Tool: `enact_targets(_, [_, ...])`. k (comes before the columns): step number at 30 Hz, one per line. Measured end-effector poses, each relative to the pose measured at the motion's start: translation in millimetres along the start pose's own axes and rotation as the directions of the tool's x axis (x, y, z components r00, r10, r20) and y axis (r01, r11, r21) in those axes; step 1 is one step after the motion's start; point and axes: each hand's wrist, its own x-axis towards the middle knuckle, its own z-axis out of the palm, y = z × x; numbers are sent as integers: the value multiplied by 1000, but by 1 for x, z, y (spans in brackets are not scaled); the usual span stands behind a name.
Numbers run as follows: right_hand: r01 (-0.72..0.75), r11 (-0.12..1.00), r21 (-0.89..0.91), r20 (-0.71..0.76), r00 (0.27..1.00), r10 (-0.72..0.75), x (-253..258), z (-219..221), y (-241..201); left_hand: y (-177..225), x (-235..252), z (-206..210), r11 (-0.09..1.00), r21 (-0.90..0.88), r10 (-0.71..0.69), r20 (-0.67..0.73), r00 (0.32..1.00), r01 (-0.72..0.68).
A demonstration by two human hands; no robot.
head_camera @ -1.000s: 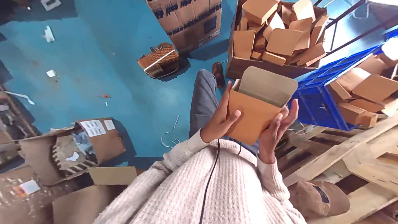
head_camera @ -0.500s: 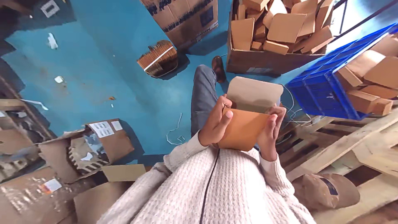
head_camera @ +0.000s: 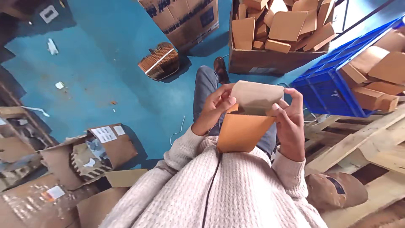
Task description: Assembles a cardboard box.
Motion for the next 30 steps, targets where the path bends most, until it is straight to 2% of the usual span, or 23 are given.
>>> enact_targets(2, [48,992,-117,71,997,-39,3,-5,-7,6,4,-4,995,85,44,14,999,-45])
enact_targets(4, [98,984,-148,106,991,-83,6,-5,-9,12,8,-4,984,158,82,14,997,-83])
enact_targets(7, [111,989,-97,102,990,-101,9,-1,-7,14,10,-3,973,199,109,27,994,-112])
enact_targets(11, [94,995,36,3,996,-94,5,11,8,6,4,0,973,210,99,-26,995,-92])
enact_targets(13, [130,988,86,1,991,-131,4,14,19,-4,-1,2,978,171,128,-53,990,-117])
enact_targets(17, [216,967,137,-40,976,-213,-4,29,33,-19,-17,15,982,-96,156,-91,983,-165])
enact_targets(18, [247,955,165,-39,969,-244,-5,31,37,-19,-19,17,978,-109,168,-93,981,-178])
enact_targets(20, [304,932,198,-39,952,-302,-6,33,40,-15,-22,17,980,-20,196,-79,977,-198])
enact_targets(26, [412,904,111,-94,910,-403,-12,31,52,-4,-42,9,996,-66,58,7,998,-57])
enact_targets(30, [408,911,59,-20,913,-408,-16,35,58,-11,-53,13,998,-58,13,-83,996,-18])
